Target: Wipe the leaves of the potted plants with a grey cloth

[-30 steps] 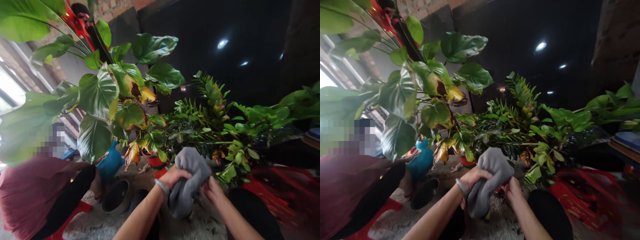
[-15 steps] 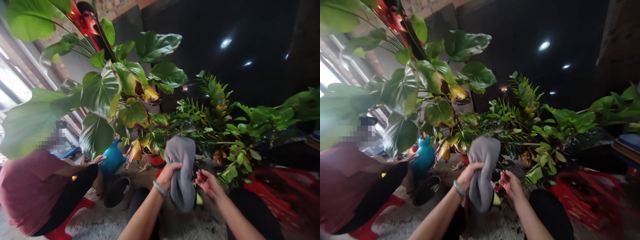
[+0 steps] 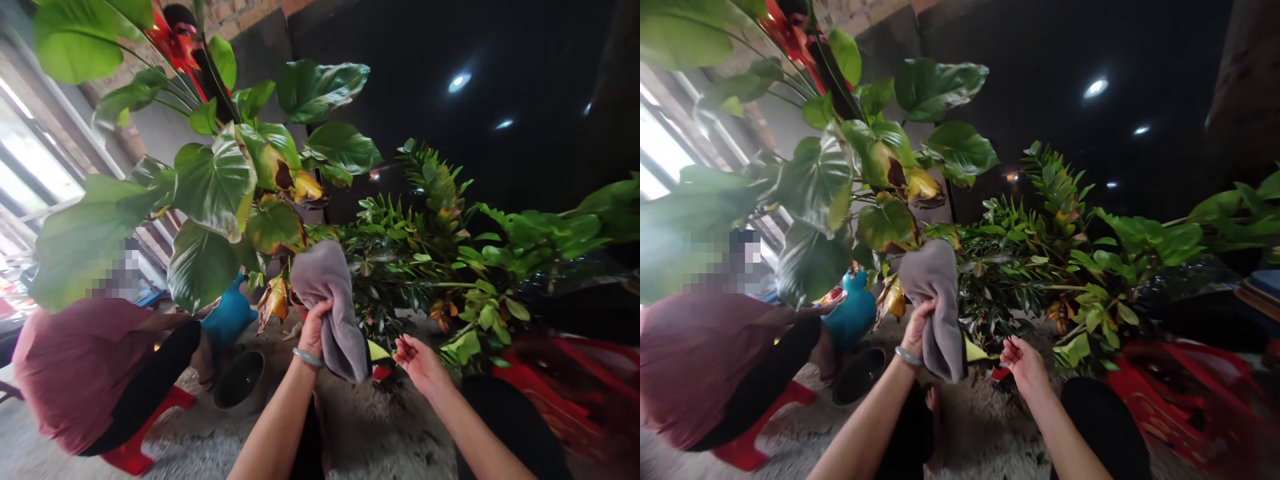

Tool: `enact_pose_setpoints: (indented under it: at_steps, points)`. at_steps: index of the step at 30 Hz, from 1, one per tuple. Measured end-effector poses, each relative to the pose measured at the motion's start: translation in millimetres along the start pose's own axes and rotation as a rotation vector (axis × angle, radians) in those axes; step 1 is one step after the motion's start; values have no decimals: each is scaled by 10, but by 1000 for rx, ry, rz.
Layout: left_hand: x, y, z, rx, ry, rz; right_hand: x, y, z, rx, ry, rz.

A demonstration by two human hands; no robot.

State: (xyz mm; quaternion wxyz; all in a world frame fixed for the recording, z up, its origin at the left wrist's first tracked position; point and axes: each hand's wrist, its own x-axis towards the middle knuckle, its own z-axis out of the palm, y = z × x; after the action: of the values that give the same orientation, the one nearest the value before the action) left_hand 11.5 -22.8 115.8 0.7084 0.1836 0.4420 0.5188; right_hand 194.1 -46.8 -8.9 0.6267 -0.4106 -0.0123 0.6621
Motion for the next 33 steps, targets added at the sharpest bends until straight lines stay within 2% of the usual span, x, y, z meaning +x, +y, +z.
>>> enact_pose_setpoints:
  at_steps: [1, 3, 5, 6, 8, 9, 10, 12, 14, 15, 17, 19, 20, 22, 24, 26, 29, 31, 33]
  points:
    - [-14, -158, -101, 53, 45, -75, -5, -1, -4, 3, 9, 8]
    - [-104, -455, -352, 203, 46, -300, -12, 4, -15, 6, 28, 26]
    - [-235, -590, -555, 231, -126, -337, -16, 14, -24, 9, 37, 34]
    - [-293, -567, -602, 227, -201, -314, -17, 19, -26, 11, 36, 33]
    - [-348, -351, -555, 203, -257, -224, -18, 24, -24, 8, 29, 26]
    - [-335, -188, -471, 183, -230, -168, -18, 23, -19, 4, 26, 22]
    - [-294, -16, -364, 149, -172, -119, -19, 21, -12, -3, 26, 19]
    - [-157, 264, -146, 22, -20, 86, -27, 11, 8, -17, 31, 20]
    - [-10, 346, -28, -32, 110, 164, -45, -1, 31, -26, 42, 20]
    - [44, 294, -35, -20, 153, 143, -58, -9, 42, -30, 48, 19]
    - [84, 33, -193, 65, 180, 11, -87, -27, 61, -40, 62, 14]
    - [30, -334, -480, 208, 107, -190, -114, -53, 75, -59, 74, 13]
    - [-22, -512, -633, 230, 51, -247, -127, -70, 79, -72, 78, 14]
    - [-144, -787, -872, 195, -34, -280, -162, -104, 84, -106, 79, 19]
    - [-250, -915, -959, 144, -43, -261, -233, -123, 86, -148, 76, 30]
    - [-315, -920, -895, 118, -6, -209, -365, -102, 96, -211, 35, 66]
    - [-369, -868, -652, 93, 22, -99, -669, 34, 143, -333, -122, 96]
    - [-408, -885, -485, 57, 24, -34, -875, 174, 193, -411, -225, 57]
    - [-457, -946, -356, 9, 31, -8, -1021, 310, 237, -499, -240, -45]
